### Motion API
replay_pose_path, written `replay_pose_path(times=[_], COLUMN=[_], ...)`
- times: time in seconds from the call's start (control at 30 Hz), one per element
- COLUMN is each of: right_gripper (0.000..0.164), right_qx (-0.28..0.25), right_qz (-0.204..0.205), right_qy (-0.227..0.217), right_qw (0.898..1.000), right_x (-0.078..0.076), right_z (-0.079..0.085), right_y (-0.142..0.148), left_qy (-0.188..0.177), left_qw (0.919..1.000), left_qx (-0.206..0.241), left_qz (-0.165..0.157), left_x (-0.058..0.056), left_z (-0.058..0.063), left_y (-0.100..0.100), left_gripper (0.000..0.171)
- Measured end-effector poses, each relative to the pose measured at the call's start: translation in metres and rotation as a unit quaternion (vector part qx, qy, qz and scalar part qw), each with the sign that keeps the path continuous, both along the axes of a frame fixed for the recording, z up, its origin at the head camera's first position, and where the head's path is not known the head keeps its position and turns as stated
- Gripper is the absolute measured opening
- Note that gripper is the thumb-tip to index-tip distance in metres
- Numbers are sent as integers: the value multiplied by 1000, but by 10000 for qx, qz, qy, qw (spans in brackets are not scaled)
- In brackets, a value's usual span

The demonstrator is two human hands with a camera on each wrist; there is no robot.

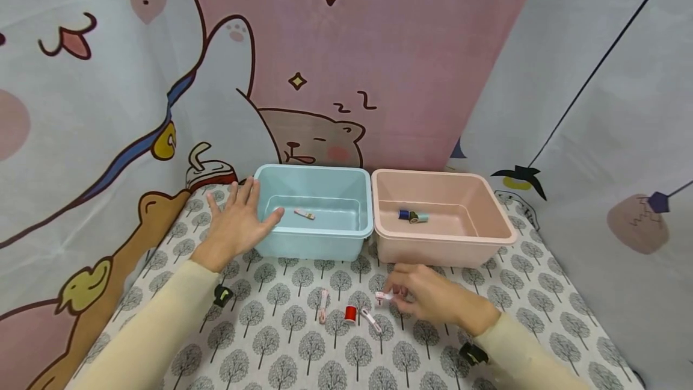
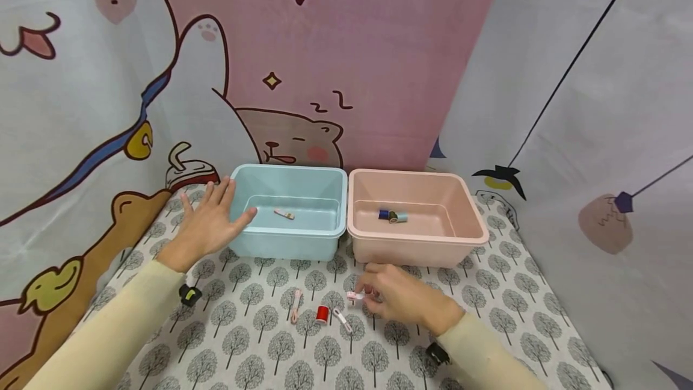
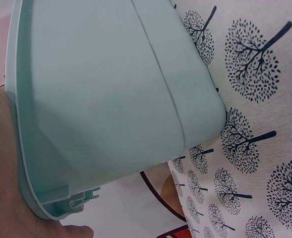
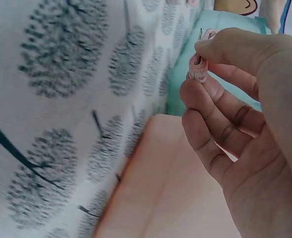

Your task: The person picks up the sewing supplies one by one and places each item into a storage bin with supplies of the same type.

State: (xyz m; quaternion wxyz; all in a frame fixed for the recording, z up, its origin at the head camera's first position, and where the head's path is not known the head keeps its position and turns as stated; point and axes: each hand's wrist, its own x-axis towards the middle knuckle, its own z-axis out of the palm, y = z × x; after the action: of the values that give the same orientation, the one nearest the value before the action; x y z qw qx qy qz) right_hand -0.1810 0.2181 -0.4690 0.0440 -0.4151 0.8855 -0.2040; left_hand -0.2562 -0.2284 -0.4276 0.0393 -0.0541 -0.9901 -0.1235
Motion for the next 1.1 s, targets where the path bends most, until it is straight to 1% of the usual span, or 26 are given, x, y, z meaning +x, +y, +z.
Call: replay_pose_path(times=[0.17,0.33,0.43,0.57,0.67,0.87,1.1], right_gripper=[21,22,23,23,22,20,18], right_qx=[-107,-240,-292,-323,-321,-339,-329], right_qz=[96,314,457,542,560,598,645], right_qy=[182,427,681,1022,1072,1021,1329], right_qw=[9997,9983,9962,9928,9921,9924,9885], right_x=[-2,-7,-9,-11,-13,-17,-23], right_z=[14,28,36,45,51,61,69], right_y=[-2,-4,-5,-7,-7,-9,-14], left_qy=[-15,21,9,-22,-26,-9,6], left_qw=[10000,10000,10000,10000,10000,10000,9999], left_qx=[-27,-28,-34,-22,-30,-86,-104], left_qz=[-5,-29,-34,-28,-18,-19,-9], left_x=[0,-1,-1,1,0,-1,0], left_z=[1,2,2,1,1,0,1], left_y=[-1,-1,-2,-1,0,1,0], left_gripper=[112,112,113,112,111,116,112])
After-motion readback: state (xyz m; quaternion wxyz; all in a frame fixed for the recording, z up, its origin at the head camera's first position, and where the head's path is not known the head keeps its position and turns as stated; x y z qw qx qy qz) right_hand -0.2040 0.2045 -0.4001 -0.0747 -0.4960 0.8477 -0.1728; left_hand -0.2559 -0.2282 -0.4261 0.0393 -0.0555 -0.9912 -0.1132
